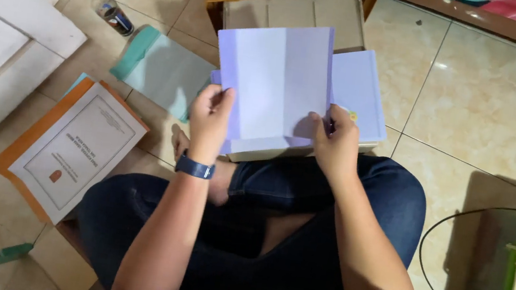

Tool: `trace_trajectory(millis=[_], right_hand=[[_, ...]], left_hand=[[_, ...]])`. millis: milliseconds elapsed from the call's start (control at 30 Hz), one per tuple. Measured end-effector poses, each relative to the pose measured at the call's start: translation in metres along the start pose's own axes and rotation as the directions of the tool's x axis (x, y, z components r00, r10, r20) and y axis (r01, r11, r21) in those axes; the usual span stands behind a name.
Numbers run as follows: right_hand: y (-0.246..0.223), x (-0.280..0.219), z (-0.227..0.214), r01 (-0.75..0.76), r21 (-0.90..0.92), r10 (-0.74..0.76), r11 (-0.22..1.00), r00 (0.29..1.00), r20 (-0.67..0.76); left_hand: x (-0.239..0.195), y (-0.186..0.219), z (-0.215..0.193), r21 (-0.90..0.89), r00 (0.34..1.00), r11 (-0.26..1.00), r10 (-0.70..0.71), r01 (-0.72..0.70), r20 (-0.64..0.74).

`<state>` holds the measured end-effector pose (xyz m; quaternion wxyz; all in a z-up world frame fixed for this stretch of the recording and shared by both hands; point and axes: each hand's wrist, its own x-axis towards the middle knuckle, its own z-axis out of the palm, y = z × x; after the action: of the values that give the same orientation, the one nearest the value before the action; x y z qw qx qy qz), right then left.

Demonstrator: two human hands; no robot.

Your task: Folding sheets of paper in half and stacking them on a wooden surface

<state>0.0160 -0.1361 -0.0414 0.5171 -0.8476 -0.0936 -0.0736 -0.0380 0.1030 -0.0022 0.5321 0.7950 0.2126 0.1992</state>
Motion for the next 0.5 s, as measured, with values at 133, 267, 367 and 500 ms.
trace_trajectory(millis=[133,267,367,500], right_hand=[[-0.006,0.003,0.004,-0.028,-0.016,0.029,0.999,0.997,0.073],[-0.012,0.000,0.007,-0.047,-0.040,0.052,0.998,0.989,0.138],[-0.010,0.000,0.009,-0.046,-0.076,0.058,0.996,0.984,0.167],[-0.003,0.001,0.016,-0.032,-0.098,0.050,0.995,0.981,0.188]], left_hand=[[0.010,-0.046,-0.012,0.047,0.999,0.999,-0.022,0.024,-0.030],[0.001,-0.058,0.002,0.173,0.990,0.983,0.087,-0.067,-0.114],[-0.004,-0.062,0.011,0.248,0.975,0.963,0.148,-0.104,-0.166],[-0.006,-0.067,0.013,0.344,0.956,0.928,0.218,-0.142,-0.194]])
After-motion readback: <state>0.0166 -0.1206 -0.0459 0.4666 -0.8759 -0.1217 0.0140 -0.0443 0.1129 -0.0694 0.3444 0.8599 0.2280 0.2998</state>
